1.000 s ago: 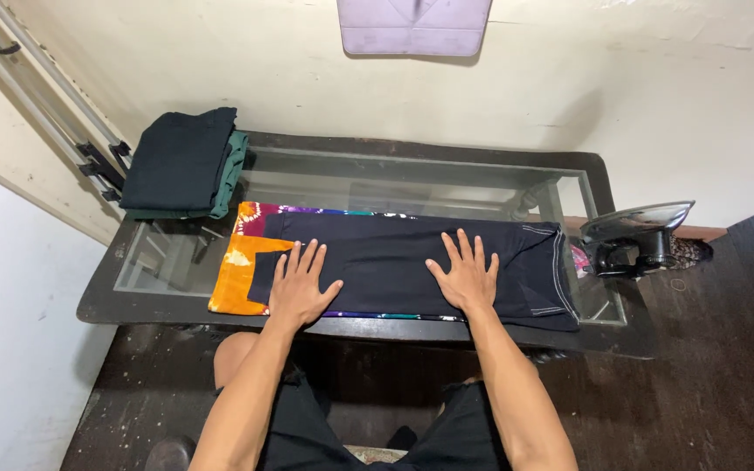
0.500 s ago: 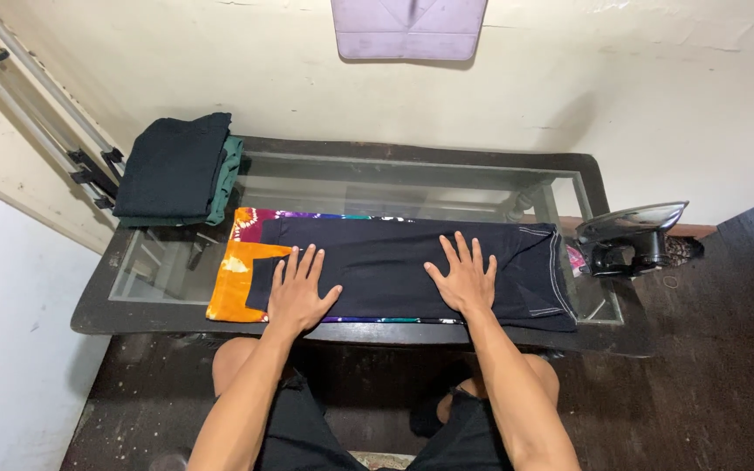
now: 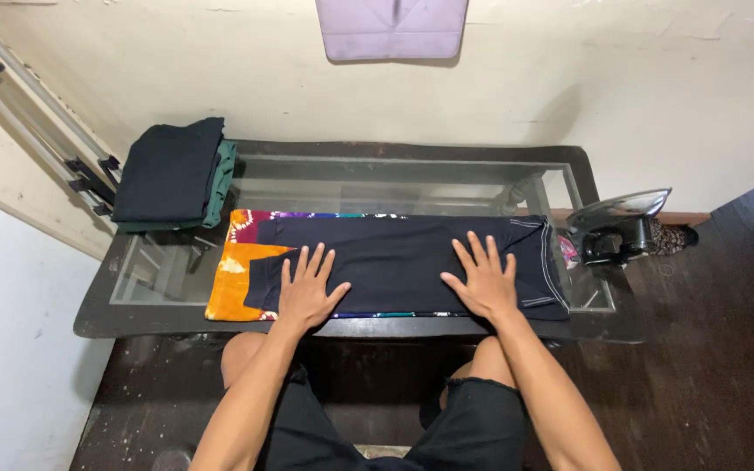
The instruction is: Ironing a patterned cloth and a black shirt, then folding the shirt on a glass table.
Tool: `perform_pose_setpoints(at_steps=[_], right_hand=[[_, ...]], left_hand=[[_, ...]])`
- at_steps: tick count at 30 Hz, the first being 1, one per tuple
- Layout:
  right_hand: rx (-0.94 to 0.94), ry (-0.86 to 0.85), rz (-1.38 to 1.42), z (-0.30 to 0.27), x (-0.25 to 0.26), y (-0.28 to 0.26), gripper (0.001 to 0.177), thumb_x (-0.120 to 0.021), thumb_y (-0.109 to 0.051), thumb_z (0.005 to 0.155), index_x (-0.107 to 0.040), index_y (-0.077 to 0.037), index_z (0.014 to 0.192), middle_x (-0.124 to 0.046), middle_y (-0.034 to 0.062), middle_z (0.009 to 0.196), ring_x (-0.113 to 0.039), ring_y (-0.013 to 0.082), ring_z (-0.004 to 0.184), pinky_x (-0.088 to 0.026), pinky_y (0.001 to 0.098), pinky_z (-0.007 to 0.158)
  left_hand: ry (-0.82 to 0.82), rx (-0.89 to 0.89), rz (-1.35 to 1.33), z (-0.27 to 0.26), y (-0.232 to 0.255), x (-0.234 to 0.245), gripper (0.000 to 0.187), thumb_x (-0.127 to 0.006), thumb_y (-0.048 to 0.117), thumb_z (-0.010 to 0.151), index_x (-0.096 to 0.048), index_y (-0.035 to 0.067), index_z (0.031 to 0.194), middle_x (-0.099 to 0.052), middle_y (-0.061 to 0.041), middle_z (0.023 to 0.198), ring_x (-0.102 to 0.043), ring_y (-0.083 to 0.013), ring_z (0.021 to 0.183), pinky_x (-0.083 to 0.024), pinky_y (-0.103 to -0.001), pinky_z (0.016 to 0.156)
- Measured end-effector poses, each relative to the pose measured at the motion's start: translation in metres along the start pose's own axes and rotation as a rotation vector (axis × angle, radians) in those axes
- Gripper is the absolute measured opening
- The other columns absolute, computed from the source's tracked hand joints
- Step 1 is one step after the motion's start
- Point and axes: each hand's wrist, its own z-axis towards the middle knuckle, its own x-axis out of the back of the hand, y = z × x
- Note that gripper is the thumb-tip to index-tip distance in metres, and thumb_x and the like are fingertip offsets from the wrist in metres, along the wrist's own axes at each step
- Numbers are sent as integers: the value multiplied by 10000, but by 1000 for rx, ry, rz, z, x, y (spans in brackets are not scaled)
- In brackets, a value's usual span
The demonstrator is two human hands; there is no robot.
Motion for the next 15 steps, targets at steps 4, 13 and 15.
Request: perform_pose_setpoints(at_steps=[4,13,15], right_hand=[[-65,-63,-36,-11,-16,27,733,-258,-751,988,-185,-404,1630,-124,-23,1732,-71,311,1593,-96,676,1212],[-127,113,143,-12,-28,42,637,-396,-635,1022,-360,-334,1583,-276,25,1689,-243,274,1557,-190,628,1210],[-126,965,48,-6,-45,60,305,-774,-358,811,-709,-361,1109,-585,-82,1084,-582,237,1023,-456,460,817]], left_hand=[[-26,4,20,-2,0,-2,810,-299,707,989,-231,224,1636,-155,-31,1724,-91,-302,1589,-61,-611,1251],[-6,-10,56,1,-3,-14,816,-320,727,967,-251,254,1628,-169,-22,1721,-99,-292,1590,-78,-615,1252],[103,-38,71,2,-5,-20,760,-359,704,971,-332,279,1600,-261,-7,1694,-153,-279,1583,-92,-612,1248]])
